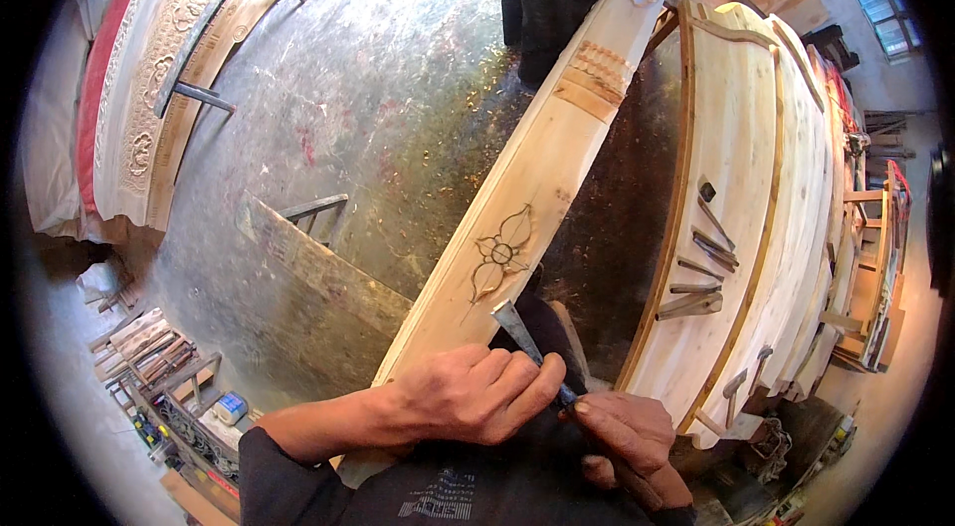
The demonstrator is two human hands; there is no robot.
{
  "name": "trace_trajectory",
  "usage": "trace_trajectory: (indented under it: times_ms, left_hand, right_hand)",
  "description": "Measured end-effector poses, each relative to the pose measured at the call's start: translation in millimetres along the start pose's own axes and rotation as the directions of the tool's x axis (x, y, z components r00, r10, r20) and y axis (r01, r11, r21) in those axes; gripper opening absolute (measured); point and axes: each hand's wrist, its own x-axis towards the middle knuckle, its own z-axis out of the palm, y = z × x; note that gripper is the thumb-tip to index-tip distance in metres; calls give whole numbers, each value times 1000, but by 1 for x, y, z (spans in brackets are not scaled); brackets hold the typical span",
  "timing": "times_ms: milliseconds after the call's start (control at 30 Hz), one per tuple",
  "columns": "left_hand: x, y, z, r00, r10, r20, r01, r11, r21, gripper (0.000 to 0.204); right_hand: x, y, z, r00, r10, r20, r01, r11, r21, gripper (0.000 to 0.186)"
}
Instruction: The person carves a floral pattern into a wooden beam using a chisel and a mallet.
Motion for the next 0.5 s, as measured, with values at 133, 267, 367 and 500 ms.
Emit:
trace_trajectory:
  times_ms: [133, 267, 367, 500]
  left_hand:
    - [-1, -2, 4, 999, -35, 20, 35, 999, -21, 48]
    - [1, -4, 5, 998, -55, 40, 55, 999, -1, 45]
    - [3, -3, 1, 996, -62, 62, 62, 998, -1, 44]
    - [3, -4, 2, 997, -42, 63, 41, 999, 5, 45]
  right_hand:
    - [-2, 1, -2, 997, 79, 20, -80, 996, 26, 44]
    - [-7, 14, 8, 996, 74, -45, -74, 997, -1, 45]
    - [-5, 14, 5, 996, 82, -29, -82, 997, 7, 47]
    - [-7, 16, 3, 997, 73, -37, -73, 997, 5, 47]
